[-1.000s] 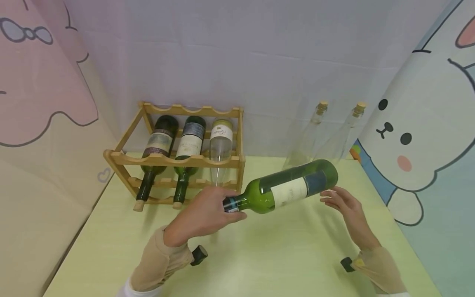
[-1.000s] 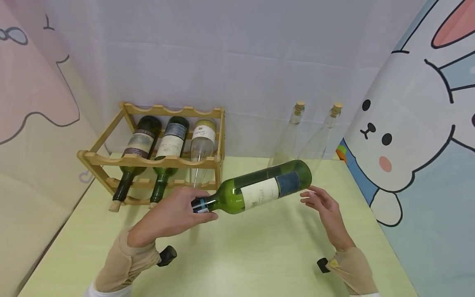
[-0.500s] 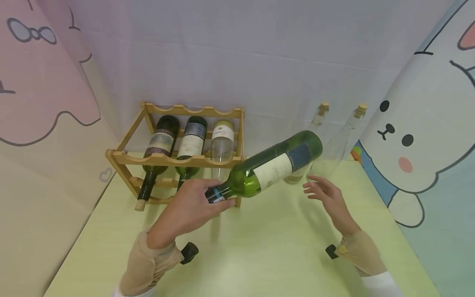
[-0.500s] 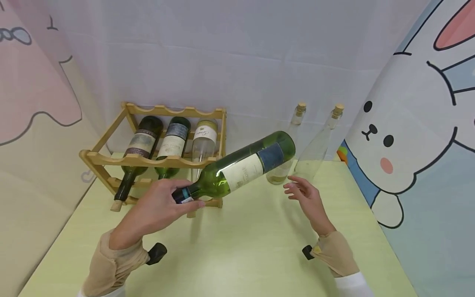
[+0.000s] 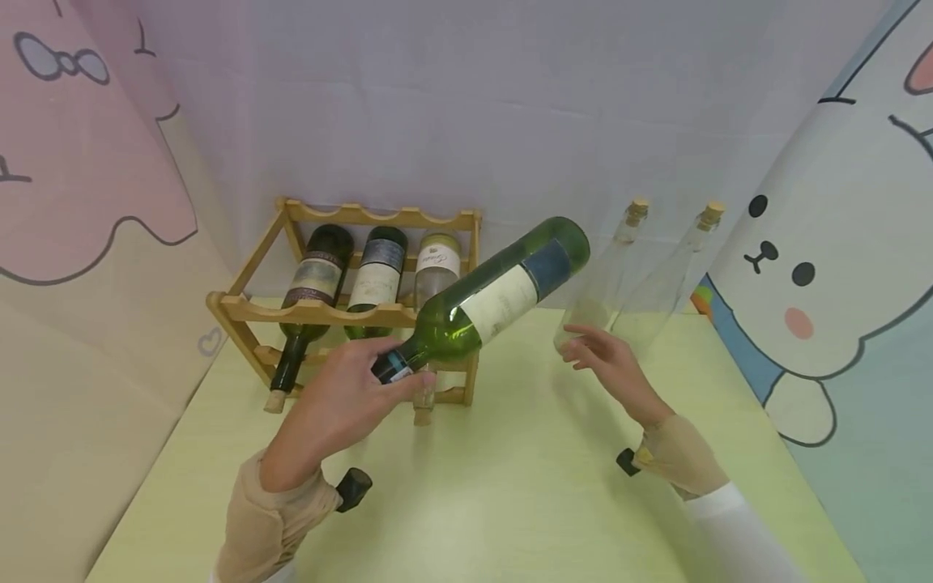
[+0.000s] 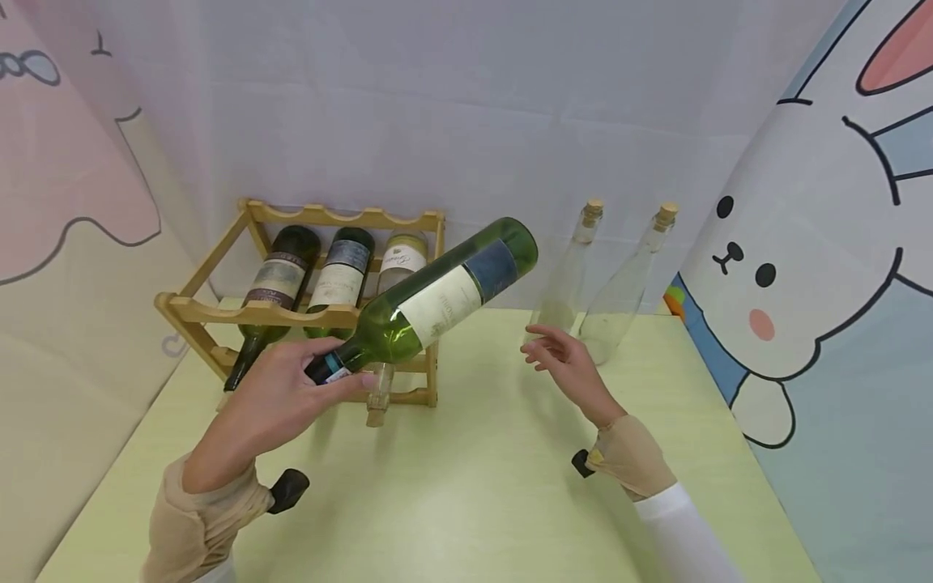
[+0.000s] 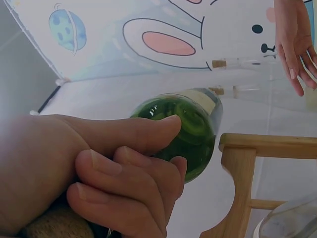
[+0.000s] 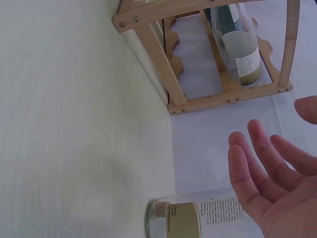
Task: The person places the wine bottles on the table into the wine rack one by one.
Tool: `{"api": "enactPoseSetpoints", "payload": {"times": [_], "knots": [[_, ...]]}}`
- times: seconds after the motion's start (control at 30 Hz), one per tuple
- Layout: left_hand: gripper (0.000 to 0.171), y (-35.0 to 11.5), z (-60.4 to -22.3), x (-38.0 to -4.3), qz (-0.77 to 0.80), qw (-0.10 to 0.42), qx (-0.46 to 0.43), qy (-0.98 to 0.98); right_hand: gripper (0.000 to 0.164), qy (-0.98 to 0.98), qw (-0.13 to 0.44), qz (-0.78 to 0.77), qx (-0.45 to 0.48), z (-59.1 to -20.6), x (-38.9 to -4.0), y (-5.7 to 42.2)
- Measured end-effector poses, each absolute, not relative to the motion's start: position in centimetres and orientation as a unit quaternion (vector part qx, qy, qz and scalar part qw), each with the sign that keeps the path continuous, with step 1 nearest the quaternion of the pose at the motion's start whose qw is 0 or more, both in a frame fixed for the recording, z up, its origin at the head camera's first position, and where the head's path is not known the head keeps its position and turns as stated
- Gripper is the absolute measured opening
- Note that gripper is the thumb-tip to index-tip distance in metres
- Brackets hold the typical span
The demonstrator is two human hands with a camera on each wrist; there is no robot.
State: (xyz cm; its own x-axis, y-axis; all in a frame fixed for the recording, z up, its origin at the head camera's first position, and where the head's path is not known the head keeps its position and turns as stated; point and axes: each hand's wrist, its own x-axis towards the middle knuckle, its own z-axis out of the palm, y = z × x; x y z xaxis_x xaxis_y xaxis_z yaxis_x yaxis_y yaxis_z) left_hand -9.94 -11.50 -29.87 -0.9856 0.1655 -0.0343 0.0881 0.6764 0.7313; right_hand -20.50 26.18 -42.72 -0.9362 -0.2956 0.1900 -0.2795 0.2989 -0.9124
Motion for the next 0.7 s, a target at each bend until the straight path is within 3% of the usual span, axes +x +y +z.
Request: {"api": "enactPoseSetpoints", "payload": {"times": [0.23,0.7], "knots": [[0.086,-12.7,-29.9,-9.9,0.382,0.029,0.037,0.923,0.041,0.802,0.016,-0.565,-0.191,-41.6,-22.0,24.9],[0.081,-13.6,-30.5,-9.7,0.381,0.004,0.029,0.924,0.038,0.796,0.002,-0.559,-0.231,-38.8,-23.8,20.4]]}}
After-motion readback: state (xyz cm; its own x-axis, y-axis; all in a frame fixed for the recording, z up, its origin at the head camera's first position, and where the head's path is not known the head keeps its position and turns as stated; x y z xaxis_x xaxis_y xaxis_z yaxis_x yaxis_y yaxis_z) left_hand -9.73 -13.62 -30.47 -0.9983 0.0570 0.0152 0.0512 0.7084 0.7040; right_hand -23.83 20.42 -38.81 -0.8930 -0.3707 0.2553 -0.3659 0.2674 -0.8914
